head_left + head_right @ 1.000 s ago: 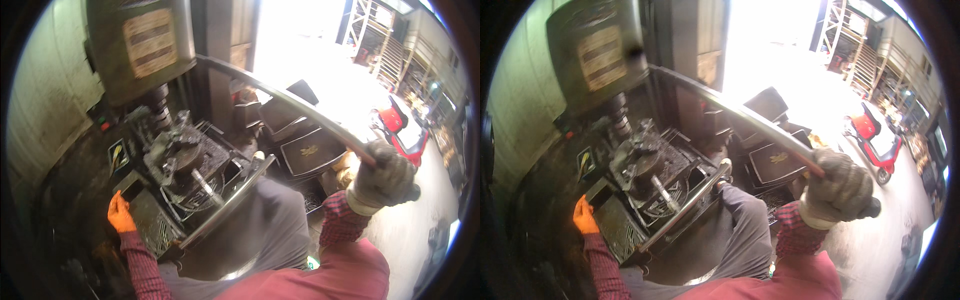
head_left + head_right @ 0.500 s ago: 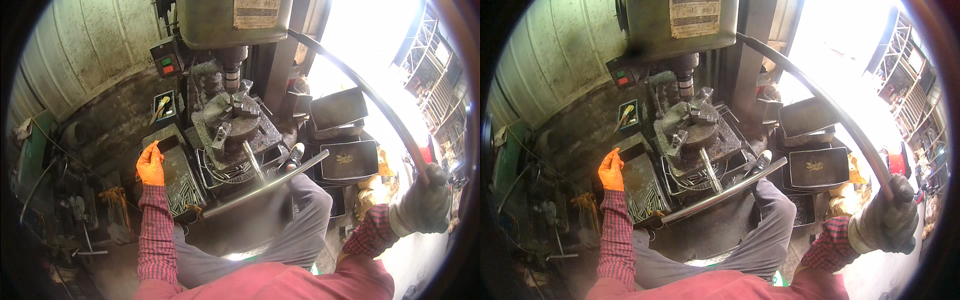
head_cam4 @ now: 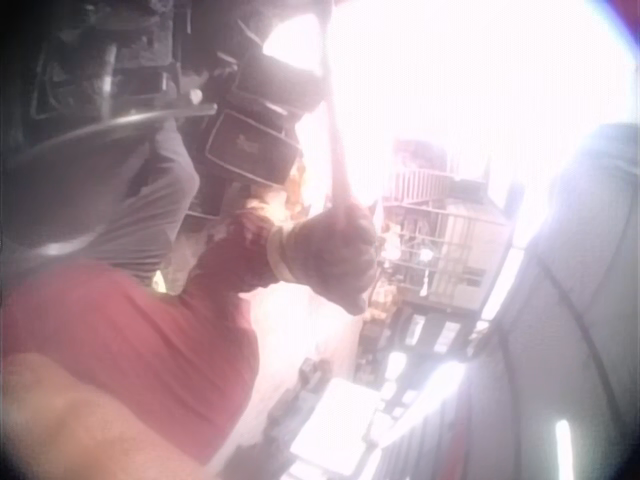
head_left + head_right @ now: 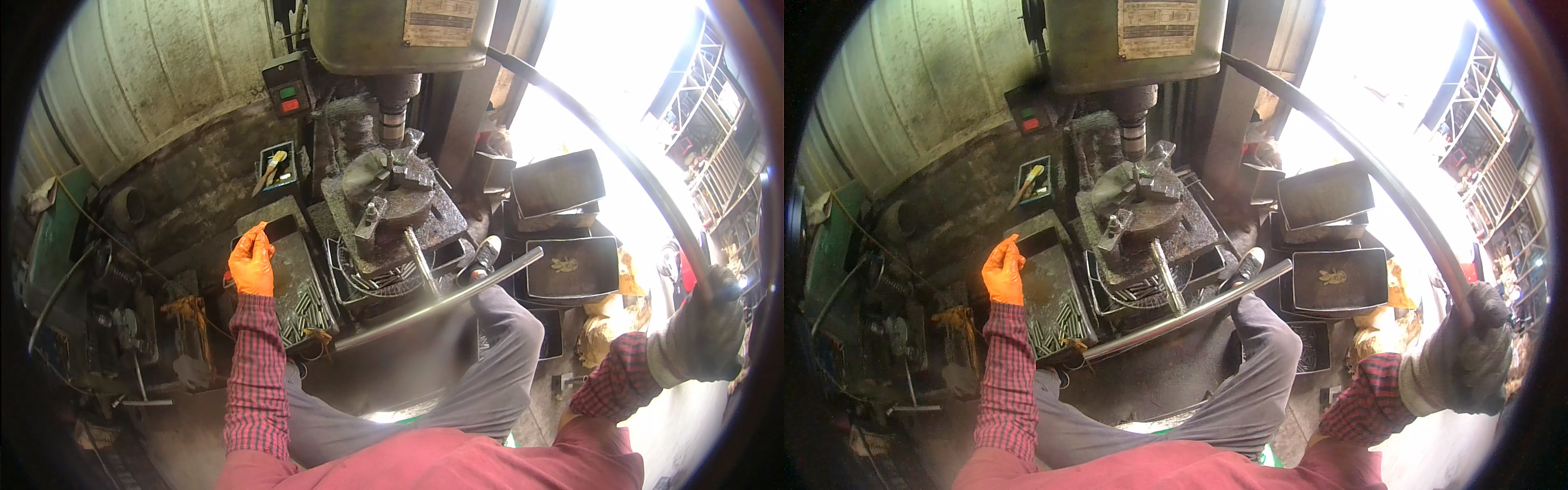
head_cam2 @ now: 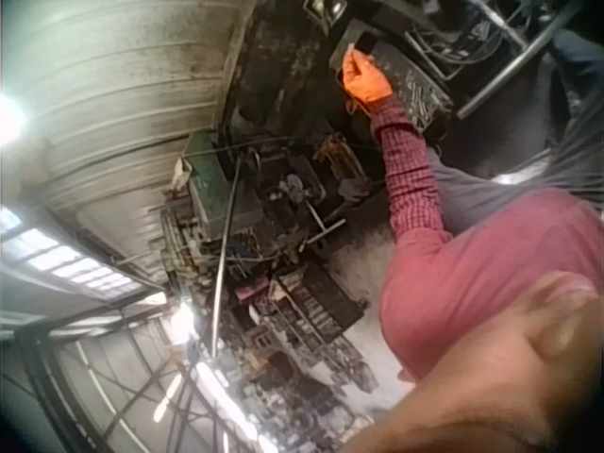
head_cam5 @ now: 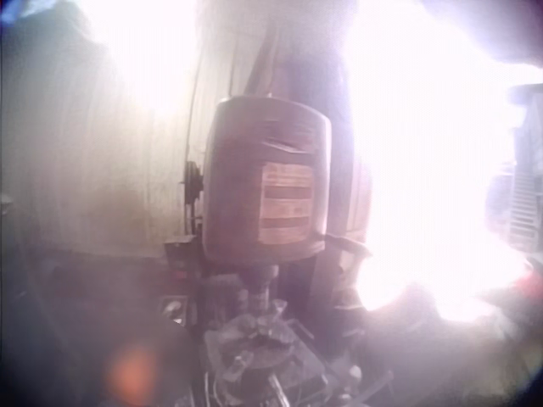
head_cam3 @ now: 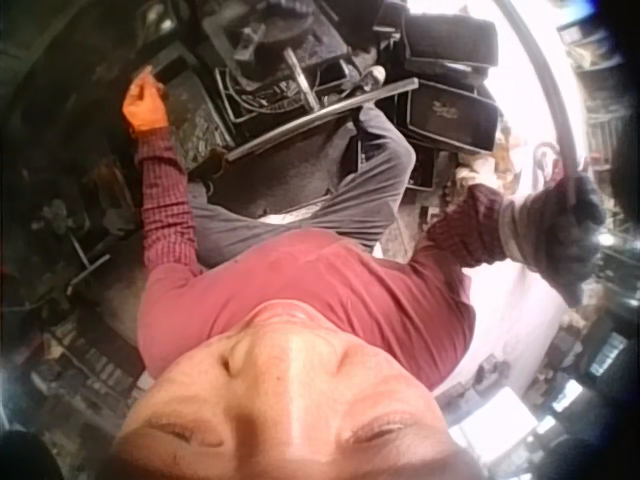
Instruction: The person operates a drill press in a workshop, repeatedly picking small metal rods from a tray, placing them under the drill, and removing them after drilling. The person also briefly inspects a rod and uses a brush to clean the drill bit.
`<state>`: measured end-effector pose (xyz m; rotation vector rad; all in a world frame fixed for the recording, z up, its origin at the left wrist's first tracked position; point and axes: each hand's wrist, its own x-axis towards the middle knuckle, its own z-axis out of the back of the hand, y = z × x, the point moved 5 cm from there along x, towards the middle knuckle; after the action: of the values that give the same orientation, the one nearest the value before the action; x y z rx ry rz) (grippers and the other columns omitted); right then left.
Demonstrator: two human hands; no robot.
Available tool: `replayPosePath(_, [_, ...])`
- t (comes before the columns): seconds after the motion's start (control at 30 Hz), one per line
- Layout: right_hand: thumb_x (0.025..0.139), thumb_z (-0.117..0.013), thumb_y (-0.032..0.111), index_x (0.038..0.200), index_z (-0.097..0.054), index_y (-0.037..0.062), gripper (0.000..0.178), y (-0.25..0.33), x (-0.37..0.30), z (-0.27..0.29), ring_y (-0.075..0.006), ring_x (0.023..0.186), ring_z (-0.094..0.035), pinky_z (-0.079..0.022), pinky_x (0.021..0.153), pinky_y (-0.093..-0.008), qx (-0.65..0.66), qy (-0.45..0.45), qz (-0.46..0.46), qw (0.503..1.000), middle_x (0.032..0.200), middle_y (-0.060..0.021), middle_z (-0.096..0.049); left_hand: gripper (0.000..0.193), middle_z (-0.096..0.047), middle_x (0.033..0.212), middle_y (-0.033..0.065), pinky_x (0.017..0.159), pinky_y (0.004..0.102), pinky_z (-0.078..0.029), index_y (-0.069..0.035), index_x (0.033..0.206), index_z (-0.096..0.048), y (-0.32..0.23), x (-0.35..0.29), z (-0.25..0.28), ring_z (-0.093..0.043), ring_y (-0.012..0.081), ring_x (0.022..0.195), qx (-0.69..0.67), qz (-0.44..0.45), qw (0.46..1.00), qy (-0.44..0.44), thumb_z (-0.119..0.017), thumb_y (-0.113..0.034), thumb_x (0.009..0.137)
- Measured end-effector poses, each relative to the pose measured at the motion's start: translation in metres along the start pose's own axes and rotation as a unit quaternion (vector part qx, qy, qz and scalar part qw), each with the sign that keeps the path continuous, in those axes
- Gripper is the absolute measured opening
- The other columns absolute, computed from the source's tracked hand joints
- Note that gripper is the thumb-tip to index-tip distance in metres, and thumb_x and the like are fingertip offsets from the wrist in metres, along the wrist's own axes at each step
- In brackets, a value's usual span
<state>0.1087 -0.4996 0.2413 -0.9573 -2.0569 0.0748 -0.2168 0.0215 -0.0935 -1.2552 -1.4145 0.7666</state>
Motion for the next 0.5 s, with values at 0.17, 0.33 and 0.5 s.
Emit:
replayPosePath(0.17, [0.108, -0.056, 0.037, 0.091, -0.053, 0.0235, 0.022, -0.001, -0.019, -0.006, -0.01, 0.052, -0.055, -0.036, 0.055, -0.0326, 0.031, 0.044, -0.059, 0.997, 0.063, 0.0129, -0.053, 0.024, -0.07, 0.099, -0.0013, 0.07, 0.0225, -0.053, 0.002, 0.127, -0.074, -0.002, -0.001, -0.001, -0.061, 0.0056, 0.078, 0.003, 0.012, 1.0, -0.004, -0.068, -0.005, 0.105])
replayPosePath(0.33, [0.112, -0.049, 0.044, 0.117, -0.057, 0.0267, 0.019, -0.008, -0.016, -0.014, -0.0081, 0.063, -0.063, -0.042, 0.066, -0.0348, 0.022, 0.028, -0.074, 0.997, 0.073, 0.0146, -0.056, 0.024, -0.07, 0.097, -0.0018, 0.07, 0.0216, -0.053, 0.001, 0.126, -0.074, -0.007, -0.002, -0.006, -0.061, 0.0055, 0.076, 0.0, 0.001, 1.0, 0.003, -0.068, -0.005, 0.104])
replayPosePath(0.5, [0.106, -0.062, 0.051, 0.087, -0.059, 0.0264, 0.031, -0.012, -0.013, -0.028, -0.0095, 0.052, -0.058, -0.037, 0.053, -0.0311, 0.031, 0.02, 0.008, 0.999, 0.065, 0.0139, -0.056, 0.021, -0.07, 0.095, -0.0015, 0.069, 0.022, -0.053, 0.001, 0.123, -0.075, -0.006, -0.004, -0.006, -0.06, 0.0056, 0.075, -0.012, 0.009, 1.0, 0.0, -0.068, -0.004, 0.104])
